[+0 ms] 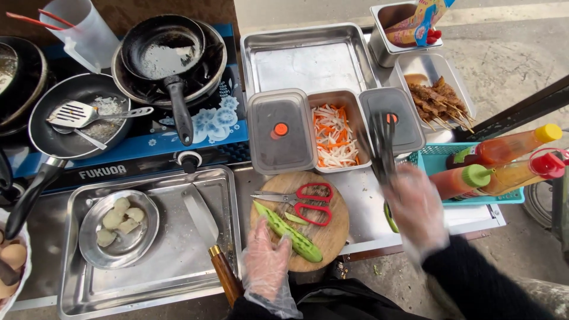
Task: Grilling meat skewers on a charcoal grill, fanning the coals, slicing cucumbers, and assembling a sandwich at a street food stall.
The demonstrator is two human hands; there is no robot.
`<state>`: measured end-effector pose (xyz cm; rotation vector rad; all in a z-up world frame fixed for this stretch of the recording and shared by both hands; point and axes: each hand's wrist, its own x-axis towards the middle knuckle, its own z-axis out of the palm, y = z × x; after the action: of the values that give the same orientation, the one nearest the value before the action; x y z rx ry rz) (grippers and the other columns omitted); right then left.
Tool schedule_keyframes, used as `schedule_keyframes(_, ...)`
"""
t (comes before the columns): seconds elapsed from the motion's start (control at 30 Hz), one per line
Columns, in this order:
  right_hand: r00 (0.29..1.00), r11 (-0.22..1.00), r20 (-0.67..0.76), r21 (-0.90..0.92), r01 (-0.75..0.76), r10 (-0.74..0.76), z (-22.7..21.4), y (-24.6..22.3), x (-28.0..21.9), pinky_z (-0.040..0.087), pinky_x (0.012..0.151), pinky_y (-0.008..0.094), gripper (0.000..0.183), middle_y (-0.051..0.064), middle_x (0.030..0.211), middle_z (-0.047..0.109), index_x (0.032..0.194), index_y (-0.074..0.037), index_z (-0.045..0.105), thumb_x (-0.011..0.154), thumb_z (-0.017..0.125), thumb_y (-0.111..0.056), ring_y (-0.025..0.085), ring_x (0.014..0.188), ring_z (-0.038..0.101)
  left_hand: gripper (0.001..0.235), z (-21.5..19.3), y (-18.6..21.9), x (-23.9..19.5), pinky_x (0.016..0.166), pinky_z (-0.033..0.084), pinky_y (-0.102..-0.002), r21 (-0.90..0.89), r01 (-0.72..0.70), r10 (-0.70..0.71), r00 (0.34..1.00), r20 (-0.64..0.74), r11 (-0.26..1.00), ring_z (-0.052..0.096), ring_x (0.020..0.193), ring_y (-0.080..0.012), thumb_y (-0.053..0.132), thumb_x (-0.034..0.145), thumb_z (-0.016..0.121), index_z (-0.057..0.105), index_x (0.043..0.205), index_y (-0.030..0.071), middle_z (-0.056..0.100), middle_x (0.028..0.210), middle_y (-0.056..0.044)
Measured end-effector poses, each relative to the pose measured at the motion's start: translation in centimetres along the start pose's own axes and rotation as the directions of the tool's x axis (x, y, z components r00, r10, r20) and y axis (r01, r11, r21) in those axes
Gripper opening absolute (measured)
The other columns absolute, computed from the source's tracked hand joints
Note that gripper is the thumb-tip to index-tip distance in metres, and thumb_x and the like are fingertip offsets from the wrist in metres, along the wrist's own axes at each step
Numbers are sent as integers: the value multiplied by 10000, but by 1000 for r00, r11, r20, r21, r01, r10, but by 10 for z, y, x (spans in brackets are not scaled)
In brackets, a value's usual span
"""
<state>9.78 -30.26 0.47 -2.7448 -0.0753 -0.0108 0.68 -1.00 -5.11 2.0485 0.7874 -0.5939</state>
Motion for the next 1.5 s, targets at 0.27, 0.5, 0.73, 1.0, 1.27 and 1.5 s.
schedule_keyframes(0.27, 947, 870, 301, -490, 55, 109, 38, -26, 164, 566, 884, 479, 626, 125, 1096, 741, 996, -219, 826, 944, 532, -769, 329, 1118, 692, 548, -20, 9, -13, 572, 625, -361, 184, -100, 120, 988, -101, 978, 610, 741, -173, 474, 984, 504, 448, 1512, 339, 551, 1081, -14)
schedule_keyframes(0.5, 894, 924, -233, -109, 366, -382, -14, -107, 54, 556, 735, 448, 239, 128, 1035, 775, 1122, -120, 818, 1057, 720, -328, 283, 860, 713, 794, -125, 7, -21, 1178, 474, -501, 19, 393, -375, 889, -263, 919, 690, 1266, -349, 448, 1043, 570, 199, 1705, 214, 712, 1320, -199)
schedule_keyframes(0.73, 773, 871, 570, 489, -45, -280, 77, -166, -64, 426, 1126, 436, 851, 150, 1526, 529, 1580, -214, 351, 833, 743, -330, 366, 1327, 552, 239, -75, 25, -39, 806, 549, -395, -763, 136, -374, 915, -148, 632, 630, 949, -229, 127, 1005, 667, 644, 1242, 110, 669, 1141, -66)
schedule_keyframes(1.0, 854, 868, 335, 438, 234, -399, 150, -107, -80, 451, 1119, 458, 850, 190, 1529, 561, 1636, -121, 310, 884, 675, -282, 401, 1354, 556, 346, 29, 7, -14, 708, 599, -348, -970, -57, -233, 966, -114, 235, 722, 794, -271, -44, 873, 735, 676, 1203, 37, 763, 945, -186)
schedule_keyframes(1.27, 826, 962, 503, 38, 272, -253, 94, -116, -18, 559, 371, 298, 621, 61, 867, 556, 1573, -317, 345, 1037, 656, -281, 166, 584, 585, 375, -27, 46, -46, 1028, 600, -423, -479, 151, -238, 963, -125, 865, 670, 1196, -200, 333, 991, 584, 625, 1346, 220, 618, 1352, -11)
schedule_keyframes(1.5, 903, 991, 421, -63, 120, -83, 101, -53, -4, 590, 1023, 512, 671, 90, 1263, 620, 1581, -444, 389, 969, 608, -611, 366, 1141, 714, 674, -1, 44, -22, 961, 622, -520, -86, -93, 83, 990, -113, 992, 733, 1098, -401, 167, 945, 724, 464, 1563, 102, 449, 1537, -229)
